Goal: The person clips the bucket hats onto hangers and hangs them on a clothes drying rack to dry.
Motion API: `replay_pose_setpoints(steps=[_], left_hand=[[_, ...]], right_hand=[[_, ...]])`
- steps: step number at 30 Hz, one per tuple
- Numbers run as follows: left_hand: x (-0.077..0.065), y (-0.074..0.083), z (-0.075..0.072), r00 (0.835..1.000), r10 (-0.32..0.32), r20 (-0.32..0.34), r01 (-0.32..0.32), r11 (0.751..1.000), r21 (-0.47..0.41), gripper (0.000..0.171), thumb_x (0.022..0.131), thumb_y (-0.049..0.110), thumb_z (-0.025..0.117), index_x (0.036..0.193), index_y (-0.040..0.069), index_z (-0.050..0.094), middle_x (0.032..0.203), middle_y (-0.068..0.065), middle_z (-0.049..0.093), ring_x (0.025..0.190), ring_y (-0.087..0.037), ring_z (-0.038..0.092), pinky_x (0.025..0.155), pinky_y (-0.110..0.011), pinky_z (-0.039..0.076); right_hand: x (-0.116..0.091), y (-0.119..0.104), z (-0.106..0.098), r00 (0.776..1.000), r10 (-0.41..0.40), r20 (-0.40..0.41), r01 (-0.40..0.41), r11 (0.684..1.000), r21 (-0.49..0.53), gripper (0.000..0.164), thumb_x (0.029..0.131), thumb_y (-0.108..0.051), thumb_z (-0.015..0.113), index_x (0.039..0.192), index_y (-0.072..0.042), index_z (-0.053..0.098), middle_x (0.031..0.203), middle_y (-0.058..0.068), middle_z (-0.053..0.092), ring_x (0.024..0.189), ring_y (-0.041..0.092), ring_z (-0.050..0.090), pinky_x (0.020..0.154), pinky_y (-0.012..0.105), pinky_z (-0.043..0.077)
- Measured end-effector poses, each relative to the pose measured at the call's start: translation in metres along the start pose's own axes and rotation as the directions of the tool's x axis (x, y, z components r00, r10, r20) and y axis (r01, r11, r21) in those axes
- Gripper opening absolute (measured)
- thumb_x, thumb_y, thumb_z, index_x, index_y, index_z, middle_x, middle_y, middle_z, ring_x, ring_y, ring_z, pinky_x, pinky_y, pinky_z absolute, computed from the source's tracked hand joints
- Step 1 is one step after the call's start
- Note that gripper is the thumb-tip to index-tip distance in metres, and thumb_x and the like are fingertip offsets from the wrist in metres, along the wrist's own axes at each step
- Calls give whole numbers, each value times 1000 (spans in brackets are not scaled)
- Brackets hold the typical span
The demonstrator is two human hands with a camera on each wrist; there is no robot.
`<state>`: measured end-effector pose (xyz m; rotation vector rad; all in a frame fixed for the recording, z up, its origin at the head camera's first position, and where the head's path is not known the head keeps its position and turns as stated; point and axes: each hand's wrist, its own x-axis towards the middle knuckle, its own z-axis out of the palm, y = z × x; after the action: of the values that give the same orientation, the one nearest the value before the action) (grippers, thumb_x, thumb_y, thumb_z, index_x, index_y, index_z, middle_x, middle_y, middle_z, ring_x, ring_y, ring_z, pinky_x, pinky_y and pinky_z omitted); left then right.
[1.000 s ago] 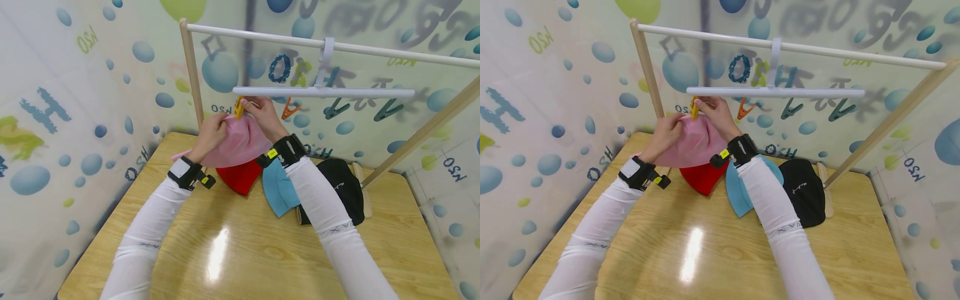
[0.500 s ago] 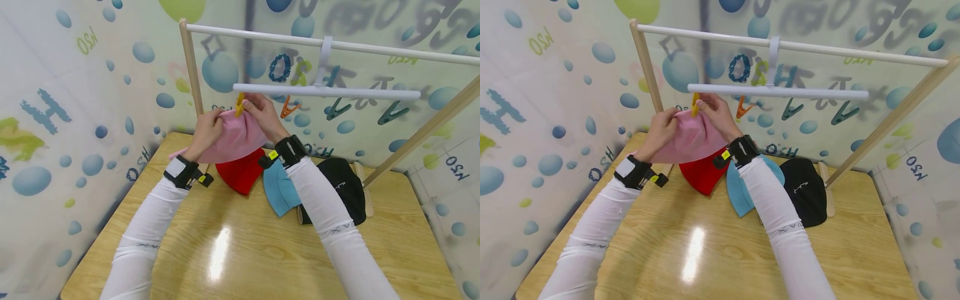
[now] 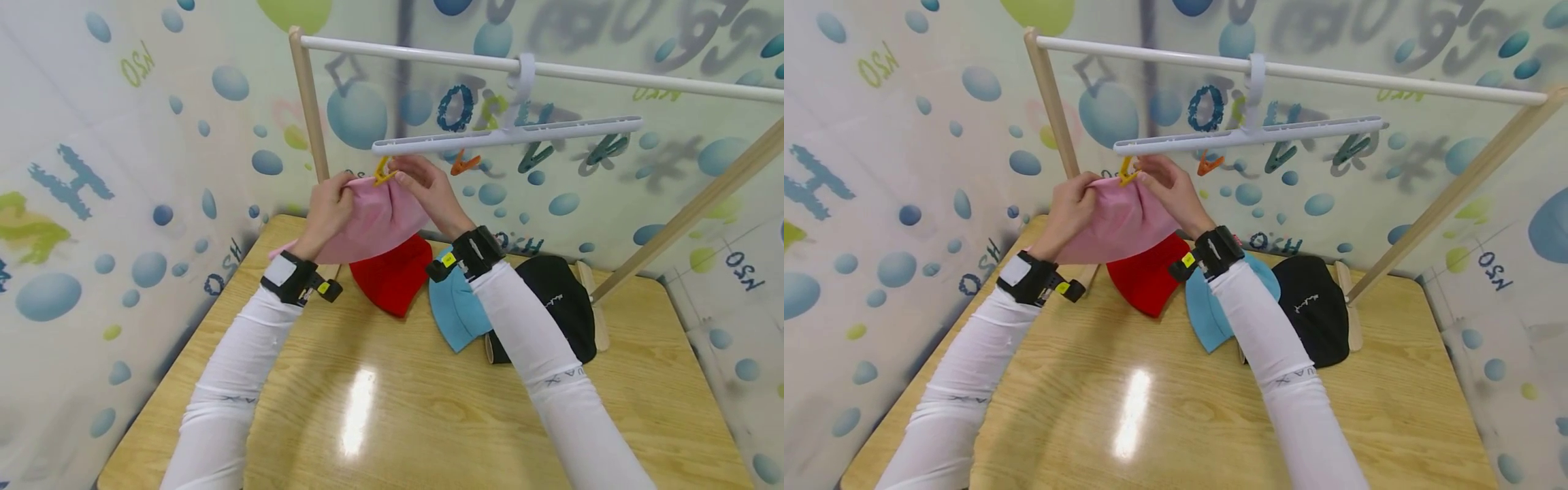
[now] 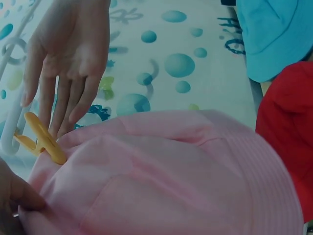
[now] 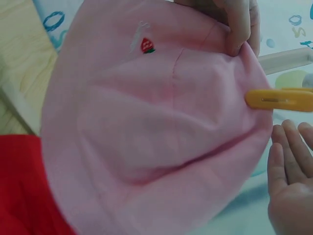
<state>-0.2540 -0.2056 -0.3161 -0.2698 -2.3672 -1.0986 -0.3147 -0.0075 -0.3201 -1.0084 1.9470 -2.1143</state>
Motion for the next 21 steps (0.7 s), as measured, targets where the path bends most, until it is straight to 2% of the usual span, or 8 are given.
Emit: replay_pose_setpoints(steps=[6,13,18,21], left_hand=[[-1,-8,-4,999,-28,-30,28,999,15,26,94,-4,42,104,-9,65,92,-23,65,75,-31,52,67,-34,36],[-3,-18,-9,996,-44,-71,45,999,3,25,93,-5,42,102,-11,64,95,-24,65,77,-33,53,69,-35,37],[-2,-25,-12,993,-64,-97,66,998,15,26,93,-5,41,102,-11,65,96,-24,65,78,-33,54,69,-36,38],[-2,-29,-14,990,-70,-121,75,997,32,27,93,-5,41,103,-11,65,97,-25,65,79,-33,54,70,-37,38]], right_hand=[[-12,9,-9,1000,5,4,-4,998,-56,37,98,-4,53,133,5,47,133,25,50,122,26,50,101,36,40],[-27,18,-22,998,62,-17,-63,990,-128,33,99,-9,54,129,4,52,127,18,57,117,25,53,100,35,41],[-33,22,-28,997,78,-16,-79,987,-137,31,98,-10,55,126,3,55,122,14,59,115,24,54,100,35,40],[-35,23,-30,997,77,-16,-78,987,-138,30,98,-9,55,125,3,55,122,17,58,115,27,54,100,35,40]])
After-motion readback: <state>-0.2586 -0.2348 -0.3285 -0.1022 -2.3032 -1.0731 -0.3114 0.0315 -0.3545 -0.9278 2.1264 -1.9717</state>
